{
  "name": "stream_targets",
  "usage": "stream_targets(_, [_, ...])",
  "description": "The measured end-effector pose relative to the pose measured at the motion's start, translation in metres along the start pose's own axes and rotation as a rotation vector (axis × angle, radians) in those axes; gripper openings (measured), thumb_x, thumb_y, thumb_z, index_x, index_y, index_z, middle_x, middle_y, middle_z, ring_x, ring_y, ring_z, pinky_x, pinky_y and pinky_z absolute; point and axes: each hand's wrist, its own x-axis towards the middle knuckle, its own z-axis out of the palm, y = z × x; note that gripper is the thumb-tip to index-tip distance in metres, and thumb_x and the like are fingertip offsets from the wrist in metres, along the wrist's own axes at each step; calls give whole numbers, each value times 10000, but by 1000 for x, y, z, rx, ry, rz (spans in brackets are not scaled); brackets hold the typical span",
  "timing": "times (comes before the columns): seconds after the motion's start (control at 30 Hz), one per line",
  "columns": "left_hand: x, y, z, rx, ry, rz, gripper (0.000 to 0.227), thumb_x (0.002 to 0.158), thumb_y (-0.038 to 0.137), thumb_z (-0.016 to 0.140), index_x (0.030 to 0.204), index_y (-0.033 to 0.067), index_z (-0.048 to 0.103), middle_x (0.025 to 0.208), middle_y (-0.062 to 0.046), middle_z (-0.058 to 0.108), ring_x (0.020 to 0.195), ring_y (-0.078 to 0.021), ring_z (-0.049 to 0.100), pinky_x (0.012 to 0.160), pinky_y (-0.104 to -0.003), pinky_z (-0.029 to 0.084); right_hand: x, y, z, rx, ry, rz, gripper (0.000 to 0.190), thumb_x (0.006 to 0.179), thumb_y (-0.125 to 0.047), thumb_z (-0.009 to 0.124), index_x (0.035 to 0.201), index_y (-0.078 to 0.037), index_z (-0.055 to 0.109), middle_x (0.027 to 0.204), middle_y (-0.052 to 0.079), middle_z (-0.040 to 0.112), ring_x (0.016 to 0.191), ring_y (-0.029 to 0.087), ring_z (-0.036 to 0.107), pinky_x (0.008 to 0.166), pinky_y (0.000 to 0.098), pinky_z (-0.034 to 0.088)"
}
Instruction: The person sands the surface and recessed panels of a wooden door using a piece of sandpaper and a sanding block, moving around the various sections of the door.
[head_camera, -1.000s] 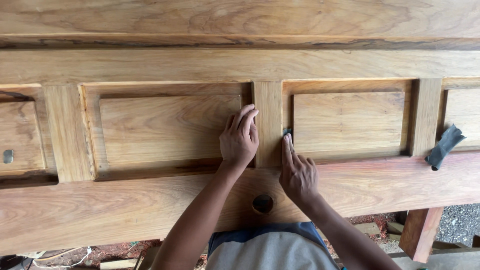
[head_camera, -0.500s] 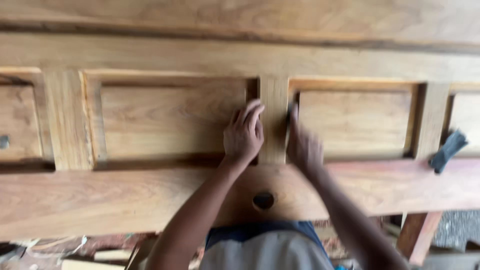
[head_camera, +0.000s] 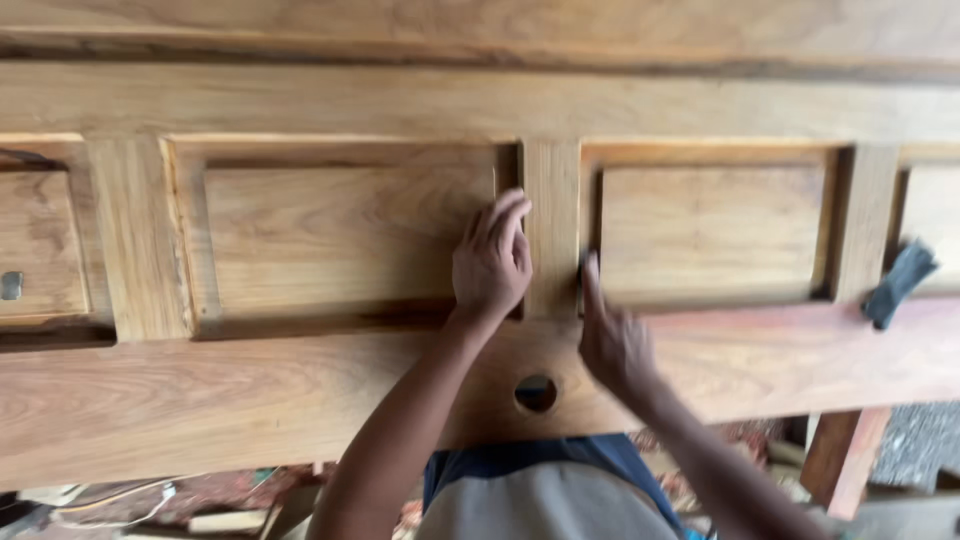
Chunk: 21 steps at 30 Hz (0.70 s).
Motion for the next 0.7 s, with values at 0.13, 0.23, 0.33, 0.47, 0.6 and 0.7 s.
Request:
stream_targets(0.13, [-6,1,1,71,-34,2,283,920,14,589,1170,130,653,1258,0,654,1034,-227,689,848,-312,608,50,26,35,269,-248,237,840,876,-134,458,1656,-203,156,1026,298,715,770,602,670,646,703,470])
stream_targets(0.23, [-16,-1,0,33,-23,-1,294,940,3,568,1197,122,645,1269,-19,651,1054,-248,687,863,-336,610,35,14,22,204,-136,167,831,877,-83,449,1659,-191,188,963,281,700,735,571,682,596,659,492])
stream_targets(0.33, [-6,-3,7,23,-10,13,301,926,13,577,1194,126,653,1258,-16,652,1061,-242,687,867,-334,609,-16,7,22,200,-206,133,872,847,-58,456,1672,-205,212,838,300,702,701,572,684,580,661,472])
stream_targets(0.47, [-9,-4,7,65,-42,16,330,896,12,621,1197,145,642,1255,2,633,1081,-232,676,905,-333,603,88,56,35,194,-216,80,782,876,-86,458,1631,-190,284,867,314,712,739,598,686,631,706,496])
stream_targets(0.6, [-10,-10,11,13,-4,9,335,925,-7,578,1224,136,626,1273,-12,629,1104,-248,674,926,-353,597,15,49,25,-18,-287,-39,902,778,-110,597,1631,-191,315,804,227,735,678,460,746,581,578,587])
stream_targets(0.7, [-4,-11,11,-52,-13,-4,306,926,30,577,1199,152,642,1235,15,644,1105,-226,677,914,-349,597,-31,61,-14,99,-631,35,881,737,-145,528,1558,-430,378,749,38,762,625,375,756,554,550,603])
